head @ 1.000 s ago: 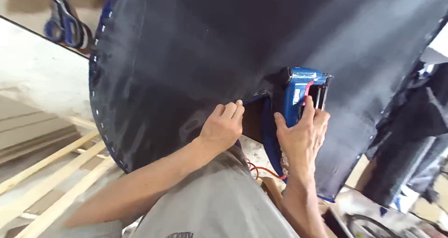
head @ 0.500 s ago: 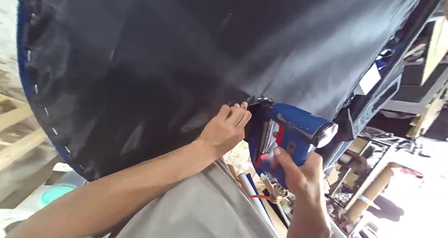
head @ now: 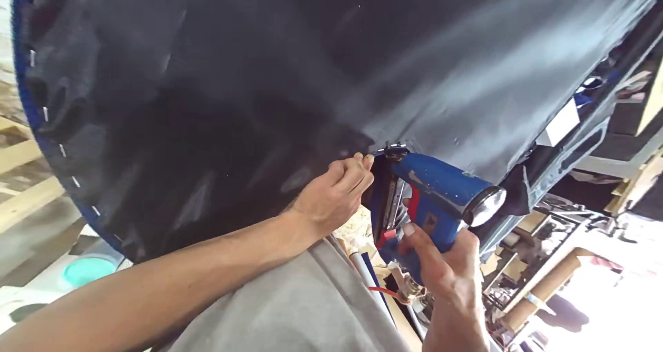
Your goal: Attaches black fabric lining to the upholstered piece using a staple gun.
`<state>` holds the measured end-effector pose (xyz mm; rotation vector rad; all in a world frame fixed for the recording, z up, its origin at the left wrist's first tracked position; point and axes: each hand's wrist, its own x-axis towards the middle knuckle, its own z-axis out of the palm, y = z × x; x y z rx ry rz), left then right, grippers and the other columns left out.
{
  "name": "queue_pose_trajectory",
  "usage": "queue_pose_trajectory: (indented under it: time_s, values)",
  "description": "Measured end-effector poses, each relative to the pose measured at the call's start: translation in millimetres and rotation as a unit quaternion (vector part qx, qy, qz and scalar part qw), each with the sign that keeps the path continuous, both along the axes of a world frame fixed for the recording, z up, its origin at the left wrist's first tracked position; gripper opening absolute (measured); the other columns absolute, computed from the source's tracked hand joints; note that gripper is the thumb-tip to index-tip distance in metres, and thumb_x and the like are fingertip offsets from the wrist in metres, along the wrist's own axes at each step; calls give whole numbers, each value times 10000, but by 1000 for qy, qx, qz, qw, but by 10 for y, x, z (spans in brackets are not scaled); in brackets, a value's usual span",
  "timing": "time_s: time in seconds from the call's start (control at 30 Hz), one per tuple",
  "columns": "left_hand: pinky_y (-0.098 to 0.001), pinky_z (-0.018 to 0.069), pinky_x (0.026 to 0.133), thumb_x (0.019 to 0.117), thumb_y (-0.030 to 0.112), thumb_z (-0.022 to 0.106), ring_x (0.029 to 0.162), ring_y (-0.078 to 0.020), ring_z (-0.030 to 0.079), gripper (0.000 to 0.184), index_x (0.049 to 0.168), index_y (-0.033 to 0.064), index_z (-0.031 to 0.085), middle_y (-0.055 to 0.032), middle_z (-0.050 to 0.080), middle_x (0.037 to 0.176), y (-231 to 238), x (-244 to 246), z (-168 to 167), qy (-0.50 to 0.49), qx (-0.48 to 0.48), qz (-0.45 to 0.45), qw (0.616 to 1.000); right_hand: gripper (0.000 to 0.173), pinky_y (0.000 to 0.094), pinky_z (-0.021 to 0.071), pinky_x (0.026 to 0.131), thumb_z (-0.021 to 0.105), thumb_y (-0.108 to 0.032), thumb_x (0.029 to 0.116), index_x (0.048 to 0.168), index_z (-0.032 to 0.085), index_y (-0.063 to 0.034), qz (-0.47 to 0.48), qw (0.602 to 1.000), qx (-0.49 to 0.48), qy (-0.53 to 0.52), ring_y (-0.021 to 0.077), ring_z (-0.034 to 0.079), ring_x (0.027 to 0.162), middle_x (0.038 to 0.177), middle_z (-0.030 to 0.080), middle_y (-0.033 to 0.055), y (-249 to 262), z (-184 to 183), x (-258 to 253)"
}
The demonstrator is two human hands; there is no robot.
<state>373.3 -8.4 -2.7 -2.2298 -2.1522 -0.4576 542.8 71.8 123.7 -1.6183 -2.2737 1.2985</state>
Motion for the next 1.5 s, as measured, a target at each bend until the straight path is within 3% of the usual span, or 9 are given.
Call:
queue_pose_trajectory:
  time_s: [0.2, 0.6, 0.7, 0.83, 0.97, 1.03, 1.23, 1.37, 1.5]
  values:
    - [-343, 480, 905, 1007, -109, 386, 1098, -246, 619, 335, 1213, -25, 637, -116, 668, 1212, -58, -19, 6, 23, -9, -7, 1000, 237, 274, 601, 510, 650, -318, 930, 977, 680, -87, 29, 999, -23, -29, 65, 679, 570, 699, 697, -56, -18, -66, -103]
    - [-407, 499, 1021, 1005, -129, 360, 1301, -323, 582, 355, 1183, -82, 663, -217, 611, 1394, -293, -56, 98, 77, -56, -48, 994, 215, 263, 593, 506, 652, -319, 935, 938, 665, -105, 55, 998, -20, -25, 58, 677, 577, 697, 692, -58, -111, 0, -200]
    - [-459, 479, 1090, 1024, -73, 346, 1306, -373, 587, 334, 1122, -94, 665, -242, 654, 1313, -441, -77, 95, -54, -24, -74, 995, 222, 266, 588, 508, 644, -320, 924, 935, 683, -101, 61, 997, -22, -52, 51, 674, 576, 696, 696, -61, -172, -12, -171]
    - [-399, 562, 853, 1037, 2, 444, 1025, -285, 702, 267, 1101, -9, 703, -146, 739, 1128, -819, -265, 236, -199, 85, -114, 970, 252, 325, 613, 497, 636, -276, 953, 1012, 625, -31, -59, 997, 40, -22, 103, 679, 540, 673, 693, -41, -95, 58, -46]
    - [-432, 539, 745, 1026, 94, 498, 844, -308, 680, 254, 1163, 23, 700, -130, 723, 906, -1161, -399, 326, -211, 96, 14, 973, 491, 283, 606, 582, 494, -249, 1002, 1381, 436, 59, -53, 994, 94, -11, 75, 658, 650, 867, 649, -17, 342, 16, 247]
    - [-455, 533, 746, 1027, 146, 527, 836, -320, 680, 262, 1186, 41, 707, -141, 720, 884, -1266, -407, 325, -198, 87, 116, 969, 650, 261, 604, 619, 551, -271, 991, 1538, 368, 30, -18, 991, 124, -41, 63, 669, 713, 991, 677, 46, 491, -80, 342]
    - [-442, 542, 838, 1018, 306, 612, 991, -305, 676, 323, 1221, 88, 737, -144, 726, 1051, -1326, -190, 409, -168, 26, 367, 915, 831, 500, 535, 677, 762, -462, 853, 1533, 456, -92, 60, 955, 231, -175, 258, 670, 787, 1028, 709, 153, 605, -585, 238]
    - [-457, 537, 903, 1000, 358, 642, 1068, -324, 639, 380, 1283, 115, 709, -150, 677, 1171, -1219, -86, 291, -156, -23, 377, 913, 810, 549, 518, 644, 694, -544, 902, 1514, 479, -59, 128, 941, 259, -175, 319, 669, 728, 949, 717, 189, 664, -657, 293]
    - [-445, 547, 888, 932, 344, 724, 1032, -304, 642, 372, 1237, 134, 751, -137, 674, 1133, -1249, -238, 290, -215, -15, 355, 909, 777, 641, 507, 720, 596, -550, 961, 1554, 447, -71, 157, 929, 284, -177, 444, 693, 864, 1070, 712, 274, 604, -666, 326]
